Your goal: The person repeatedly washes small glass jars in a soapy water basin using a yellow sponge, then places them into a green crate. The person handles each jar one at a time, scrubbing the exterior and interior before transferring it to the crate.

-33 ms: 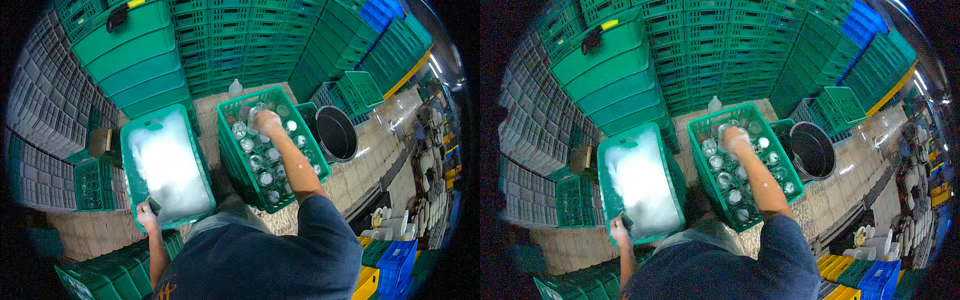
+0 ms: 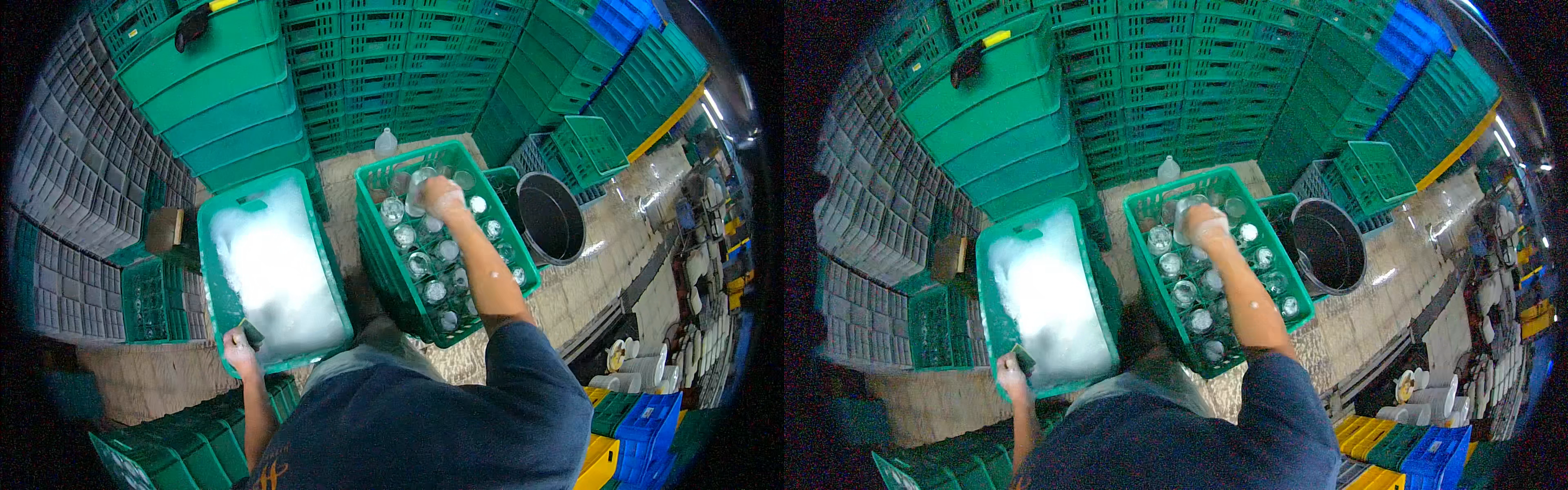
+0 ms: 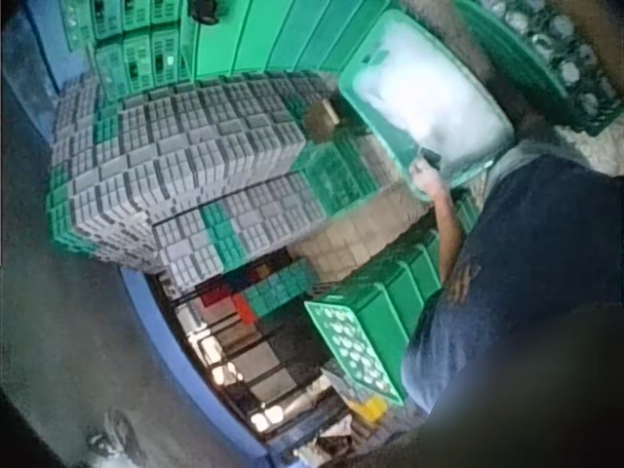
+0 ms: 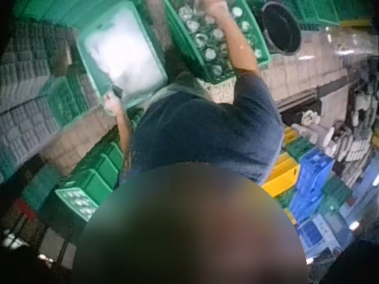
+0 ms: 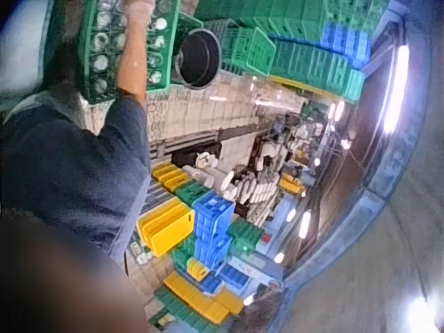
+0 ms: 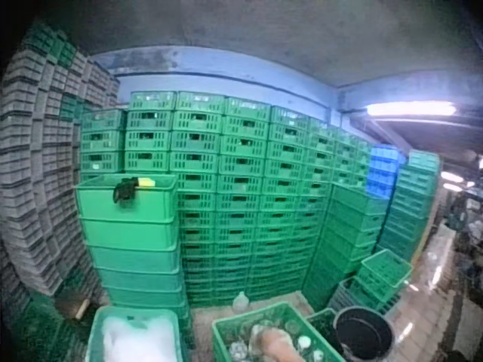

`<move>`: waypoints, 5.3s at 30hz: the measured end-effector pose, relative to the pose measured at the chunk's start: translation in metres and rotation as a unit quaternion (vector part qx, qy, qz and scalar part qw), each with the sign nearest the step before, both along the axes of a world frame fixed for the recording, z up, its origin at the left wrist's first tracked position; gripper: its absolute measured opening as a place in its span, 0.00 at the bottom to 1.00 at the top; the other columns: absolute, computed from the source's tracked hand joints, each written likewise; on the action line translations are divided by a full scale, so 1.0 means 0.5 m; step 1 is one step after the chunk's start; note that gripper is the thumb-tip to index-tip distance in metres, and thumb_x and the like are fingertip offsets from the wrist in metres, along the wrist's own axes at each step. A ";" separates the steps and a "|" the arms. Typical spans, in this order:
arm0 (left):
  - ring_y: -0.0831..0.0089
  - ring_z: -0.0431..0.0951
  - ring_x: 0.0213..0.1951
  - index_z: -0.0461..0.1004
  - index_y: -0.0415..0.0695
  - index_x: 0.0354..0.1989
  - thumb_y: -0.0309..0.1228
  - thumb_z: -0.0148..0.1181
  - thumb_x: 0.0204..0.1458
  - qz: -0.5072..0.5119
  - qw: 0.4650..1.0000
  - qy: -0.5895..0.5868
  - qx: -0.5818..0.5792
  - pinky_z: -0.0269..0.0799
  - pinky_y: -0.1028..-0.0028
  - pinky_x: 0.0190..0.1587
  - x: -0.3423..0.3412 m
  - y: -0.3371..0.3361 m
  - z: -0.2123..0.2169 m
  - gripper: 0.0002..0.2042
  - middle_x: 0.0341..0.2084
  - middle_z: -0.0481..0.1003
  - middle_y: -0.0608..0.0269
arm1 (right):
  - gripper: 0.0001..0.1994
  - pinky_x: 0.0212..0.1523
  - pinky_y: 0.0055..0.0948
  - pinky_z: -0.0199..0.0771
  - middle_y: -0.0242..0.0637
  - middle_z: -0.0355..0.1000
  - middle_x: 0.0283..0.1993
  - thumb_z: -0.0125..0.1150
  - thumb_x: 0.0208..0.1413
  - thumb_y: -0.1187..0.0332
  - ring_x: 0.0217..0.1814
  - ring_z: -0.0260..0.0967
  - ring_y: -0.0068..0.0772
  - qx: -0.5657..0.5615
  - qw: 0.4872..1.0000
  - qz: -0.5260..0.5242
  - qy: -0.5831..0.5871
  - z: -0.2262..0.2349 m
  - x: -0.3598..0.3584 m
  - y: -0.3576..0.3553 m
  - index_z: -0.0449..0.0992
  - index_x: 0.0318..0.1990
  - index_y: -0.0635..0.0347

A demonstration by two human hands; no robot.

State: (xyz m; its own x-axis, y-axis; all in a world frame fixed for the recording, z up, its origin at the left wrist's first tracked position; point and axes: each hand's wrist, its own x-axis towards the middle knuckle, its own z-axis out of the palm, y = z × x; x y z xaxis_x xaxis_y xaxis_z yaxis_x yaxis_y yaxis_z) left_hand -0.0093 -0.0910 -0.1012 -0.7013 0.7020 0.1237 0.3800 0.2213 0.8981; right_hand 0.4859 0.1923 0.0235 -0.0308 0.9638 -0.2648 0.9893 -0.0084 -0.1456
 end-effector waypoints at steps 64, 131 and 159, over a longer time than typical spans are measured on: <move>0.75 0.78 0.32 0.79 0.42 0.38 0.34 0.67 0.55 -0.689 0.662 -0.294 -0.013 0.75 0.71 0.36 -0.104 0.098 -0.009 0.09 0.30 0.79 0.65 | 0.58 0.71 0.44 0.61 0.58 0.63 0.68 0.79 0.35 0.47 0.70 0.62 0.55 -0.144 0.868 0.405 0.250 -0.172 -0.722 -0.316 0.54 0.71 0.69; 0.60 0.72 0.57 0.55 0.38 0.71 0.34 0.63 0.46 -0.516 0.804 0.228 -0.184 0.63 0.58 0.62 0.065 0.186 0.153 0.42 0.55 0.72 0.52 | 0.14 0.37 0.49 0.81 0.48 0.75 0.33 0.65 0.55 0.66 0.32 0.76 0.47 -0.178 0.533 -0.224 0.796 -0.152 -0.689 -0.155 0.74 0.45 0.64; 0.66 0.75 0.25 0.74 0.40 0.29 0.49 0.63 0.56 -0.242 0.955 -0.063 -0.158 0.73 0.62 0.32 0.015 0.362 0.179 0.21 0.22 0.75 0.59 | 0.29 0.20 0.32 0.75 0.39 0.74 0.34 0.75 0.38 0.66 0.25 0.74 0.32 -0.174 0.815 -0.084 0.547 -0.141 -0.663 -0.320 0.67 0.48 0.62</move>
